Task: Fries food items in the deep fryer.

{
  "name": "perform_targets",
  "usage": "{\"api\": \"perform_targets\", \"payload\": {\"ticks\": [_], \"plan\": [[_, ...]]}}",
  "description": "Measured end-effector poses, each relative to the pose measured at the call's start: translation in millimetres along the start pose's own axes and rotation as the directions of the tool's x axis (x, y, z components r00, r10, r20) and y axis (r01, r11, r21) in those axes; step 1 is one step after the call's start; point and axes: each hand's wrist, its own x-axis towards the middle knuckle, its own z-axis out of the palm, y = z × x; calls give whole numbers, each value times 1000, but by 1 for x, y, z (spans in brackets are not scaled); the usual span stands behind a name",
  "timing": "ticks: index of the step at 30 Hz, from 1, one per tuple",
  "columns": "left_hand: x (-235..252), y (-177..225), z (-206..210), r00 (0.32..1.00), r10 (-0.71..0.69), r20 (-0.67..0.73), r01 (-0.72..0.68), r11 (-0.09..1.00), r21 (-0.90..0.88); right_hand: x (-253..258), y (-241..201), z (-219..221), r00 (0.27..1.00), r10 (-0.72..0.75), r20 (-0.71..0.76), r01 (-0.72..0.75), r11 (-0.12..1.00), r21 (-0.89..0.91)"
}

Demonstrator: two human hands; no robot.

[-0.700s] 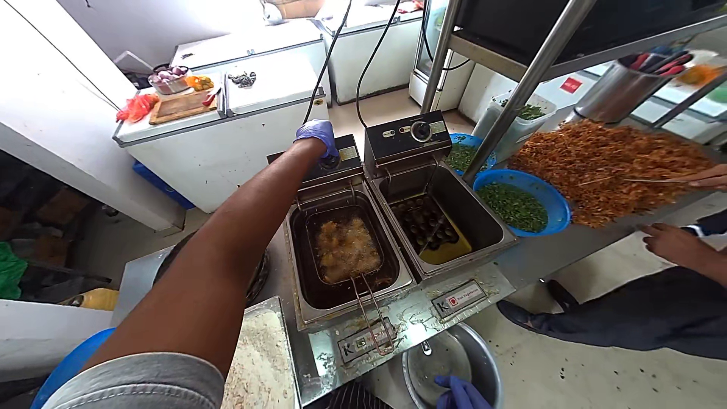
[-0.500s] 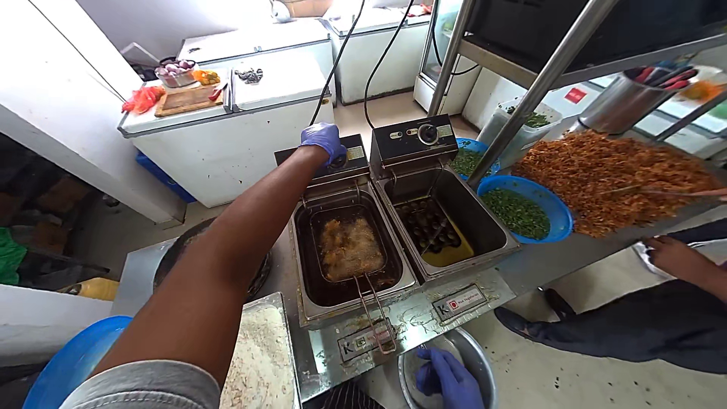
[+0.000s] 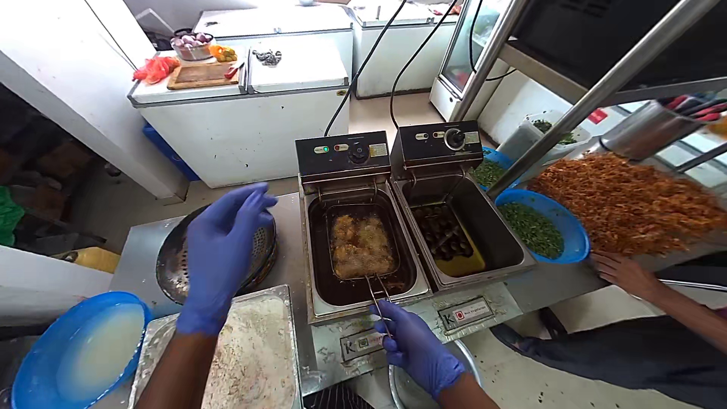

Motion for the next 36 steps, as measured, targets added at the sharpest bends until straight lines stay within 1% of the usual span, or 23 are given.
{"api": "perform_targets", "payload": {"ticks": [2, 4, 7, 9, 11, 13, 15, 17, 19, 20, 23, 26, 28, 30, 32, 33, 36], "plan": [[-34, -25, -27, 994, -83, -77, 81, 996, -30, 4, 9, 3, 998, -30, -51, 27, 998, -58], [-65, -53, -50, 977, -130, -168, 116, 989, -87, 5, 24, 3, 987, -128, -99, 114, 983, -143], [-108, -83, -76, 929, -181, -323, 138, 979, -150, 9, 45, 1, 941, -303, -150, 258, 931, -258], [-130, -94, -87, 885, -237, -400, 182, 968, -171, 10, 55, 0, 905, -398, -149, 346, 894, -285], [-144, -98, -94, 843, -298, -449, 238, 953, -185, 7, 59, 2, 874, -466, -139, 421, 867, -266], [-147, -101, -98, 810, -325, -489, 261, 945, -196, 0, 60, 8, 843, -519, -140, 488, 848, -206], [-144, -102, -99, 797, -328, -508, 257, 944, -206, -10, 57, 15, 811, -572, -123, 557, 820, -135], [-140, -101, -99, 800, -322, -505, 248, 946, -210, -18, 54, 20, 779, -619, -99, 614, 785, -81], [-136, -100, -97, 808, -315, -498, 238, 948, -213, -24, 51, 24, 768, -634, -86, 631, 773, -62], [-134, -100, -95, 812, -309, -496, 232, 950, -211, -25, 51, 25, 775, -626, -88, 623, 780, -64], [-131, -98, -86, 809, -317, -495, 240, 947, -214, -22, 51, 23, 827, -553, -102, 546, 833, -90], [-130, -99, -79, 814, -318, -487, 222, 944, -244, -24, 48, 19, 837, -536, -108, 520, 841, -147], [-130, -101, -78, 822, -311, -476, 209, 944, -257, -28, 49, 20, 822, -560, -107, 542, 825, -159], [-129, -104, -76, 830, -323, -455, 217, 938, -270, -36, 47, 21, 783, -612, -111, 593, 788, -165], [-129, -108, -75, 828, -328, -454, 216, 935, -283, -45, 39, 24, 762, -638, -112, 622, 769, -147], [-128, -108, -74, 825, -330, -459, 213, 934, -287, -47, 36, 25, 769, -629, -115, 614, 776, -141], [-121, -102, -69, 818, -336, -468, 208, 930, -303, -42, 31, 19, 831, -547, -99, 532, 834, -148]]}}
